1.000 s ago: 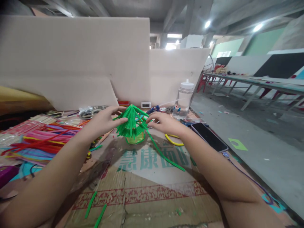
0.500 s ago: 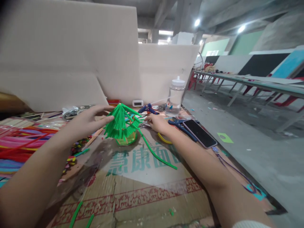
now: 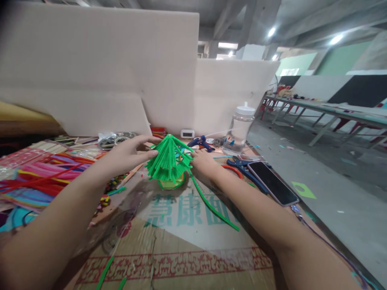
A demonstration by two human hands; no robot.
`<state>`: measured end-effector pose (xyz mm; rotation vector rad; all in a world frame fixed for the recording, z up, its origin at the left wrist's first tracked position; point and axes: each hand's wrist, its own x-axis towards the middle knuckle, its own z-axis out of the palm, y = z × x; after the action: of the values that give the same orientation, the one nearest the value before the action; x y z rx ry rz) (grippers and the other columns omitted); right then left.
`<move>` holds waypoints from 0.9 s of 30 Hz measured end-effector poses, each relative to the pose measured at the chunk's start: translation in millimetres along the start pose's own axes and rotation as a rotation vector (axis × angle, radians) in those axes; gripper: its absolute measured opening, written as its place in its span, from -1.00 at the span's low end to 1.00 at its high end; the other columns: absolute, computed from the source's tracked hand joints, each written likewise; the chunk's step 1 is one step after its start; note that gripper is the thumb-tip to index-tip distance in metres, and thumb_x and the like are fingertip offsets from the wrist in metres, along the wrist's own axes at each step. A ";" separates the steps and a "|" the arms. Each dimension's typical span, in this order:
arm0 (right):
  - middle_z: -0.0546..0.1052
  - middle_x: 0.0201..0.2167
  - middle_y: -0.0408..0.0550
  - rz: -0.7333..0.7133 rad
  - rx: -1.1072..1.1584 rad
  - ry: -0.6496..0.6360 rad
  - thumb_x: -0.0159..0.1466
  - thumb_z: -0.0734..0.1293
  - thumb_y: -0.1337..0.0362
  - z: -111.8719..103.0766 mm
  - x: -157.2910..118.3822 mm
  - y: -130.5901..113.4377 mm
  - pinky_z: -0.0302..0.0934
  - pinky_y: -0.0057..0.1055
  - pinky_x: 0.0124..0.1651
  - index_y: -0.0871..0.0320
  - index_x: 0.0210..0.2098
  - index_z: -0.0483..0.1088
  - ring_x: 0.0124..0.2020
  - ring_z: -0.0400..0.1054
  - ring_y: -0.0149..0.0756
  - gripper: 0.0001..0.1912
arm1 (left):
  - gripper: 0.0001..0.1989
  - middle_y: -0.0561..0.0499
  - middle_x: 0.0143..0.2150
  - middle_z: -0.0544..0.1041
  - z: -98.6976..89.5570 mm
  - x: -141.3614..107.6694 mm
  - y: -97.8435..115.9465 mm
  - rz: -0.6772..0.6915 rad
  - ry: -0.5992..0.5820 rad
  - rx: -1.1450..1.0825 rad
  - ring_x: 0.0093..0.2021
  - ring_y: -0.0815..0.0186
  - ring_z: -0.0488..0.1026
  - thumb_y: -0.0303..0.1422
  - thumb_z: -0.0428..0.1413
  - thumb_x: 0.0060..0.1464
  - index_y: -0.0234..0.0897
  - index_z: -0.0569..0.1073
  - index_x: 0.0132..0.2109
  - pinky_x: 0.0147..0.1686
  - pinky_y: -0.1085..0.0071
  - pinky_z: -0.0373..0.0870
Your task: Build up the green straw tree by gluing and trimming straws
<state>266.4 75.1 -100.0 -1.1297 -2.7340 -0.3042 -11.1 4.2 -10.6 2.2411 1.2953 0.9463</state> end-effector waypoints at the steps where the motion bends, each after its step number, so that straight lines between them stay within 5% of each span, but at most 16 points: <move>1: 0.51 0.03 0.23 0.006 0.017 0.011 0.33 0.28 0.34 0.2 0.8 0.2 0.09 -0.10 0.17 0.19 -0.10 0.56 0.12 0.28 0.00 -0.76 | -0.55 -0.05 0.12 0.55 0.2 0.3 0.0 -0.004 -0.004 -0.006 0.05 0.12 0.51 -0.17 0.12 0.13 -0.16 0.48 0.14 0.06 0.20 0.43; 7: 0.46 0.15 0.13 0.015 0.187 0.160 0.28 0.32 0.31 6.8 3.3 -5.4 -0.03 -0.02 0.28 0.12 -0.06 0.54 0.21 0.19 0.02 -0.74 | -0.55 -0.08 0.11 0.55 1.6 1.7 1.4 0.010 0.000 -0.006 0.04 0.12 0.51 -0.20 0.12 0.12 -0.20 0.48 0.14 0.05 0.20 0.43; 11: 0.52 -0.06 0.19 0.199 0.338 0.378 0.21 0.33 0.30 12.5 3.8 -7.8 0.14 -0.05 0.13 0.21 -0.20 0.50 0.00 0.31 -0.01 -0.81 | -0.55 -0.10 0.12 0.54 1.6 0.6 3.6 0.032 -0.016 -0.027 0.03 0.13 0.51 -0.19 0.11 0.15 -0.23 0.46 0.15 0.05 0.19 0.44; 15: 0.44 -0.40 -0.03 0.452 0.523 0.627 0.39 0.07 0.17 6.7 4.9 -1.7 0.26 -0.24 -0.23 0.15 -0.23 0.36 -0.35 0.32 -0.21 -0.70 | -0.54 -0.10 0.14 0.53 2.7 1.9 1.7 0.004 -0.044 -0.138 0.02 0.14 0.53 -0.20 0.14 0.13 -0.21 0.45 0.16 0.00 0.20 0.47; 18: 0.32 -0.53 -0.18 0.548 0.670 0.759 0.44 -0.07 0.02 -13.2 0.5 5.6 0.18 -0.38 -0.45 0.09 -0.18 0.28 -0.54 0.22 -0.32 -0.58 | -0.55 -0.09 0.14 0.54 5.2 4.0 -1.6 -0.011 -0.089 -0.242 0.04 0.16 0.53 -0.20 0.16 0.12 -0.18 0.45 0.15 -0.03 0.22 0.49; 21: 0.25 -0.56 -0.24 0.547 0.760 0.818 0.39 0.05 -0.15 -46.0 -12.5 7.8 0.12 -0.45 -0.51 0.07 -0.21 0.27 -0.58 0.17 -0.38 -0.56 | -0.58 -0.05 0.10 0.56 8.7 3.4 0.7 0.001 -0.085 -0.261 0.06 0.16 0.52 -0.21 0.16 0.14 -0.13 0.45 0.15 -0.02 0.21 0.48; 24: 0.16 -0.59 -0.26 0.523 0.801 0.822 0.35 0.11 -0.23 -82.0 -31.4 5.0 0.05 -0.46 -0.53 0.09 -0.18 0.36 -0.59 0.09 -0.41 -0.47 | -0.62 -0.05 0.09 0.57 12.3 -0.4 11.7 0.012 -0.038 -0.210 0.07 0.16 0.50 -0.24 0.15 0.15 -0.15 0.49 0.11 0.04 0.18 0.44; 27: 0.27 -0.52 -0.20 0.480 0.758 0.737 0.33 0.22 -0.15 -107.6 -50.1 9.2 0.12 -0.43 -0.46 0.09 0.02 0.42 -0.53 0.18 -0.38 -0.49 | -0.65 -0.06 0.10 0.55 14.8 -3.9 23.9 0.045 0.015 -0.121 0.10 0.17 0.47 -0.28 0.14 0.14 -0.21 0.51 0.07 0.11 0.18 0.39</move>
<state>316.2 20.7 -6.6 -1.0874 -1.6291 0.3078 12.6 -11.1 -7.6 2.1830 1.1659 1.0306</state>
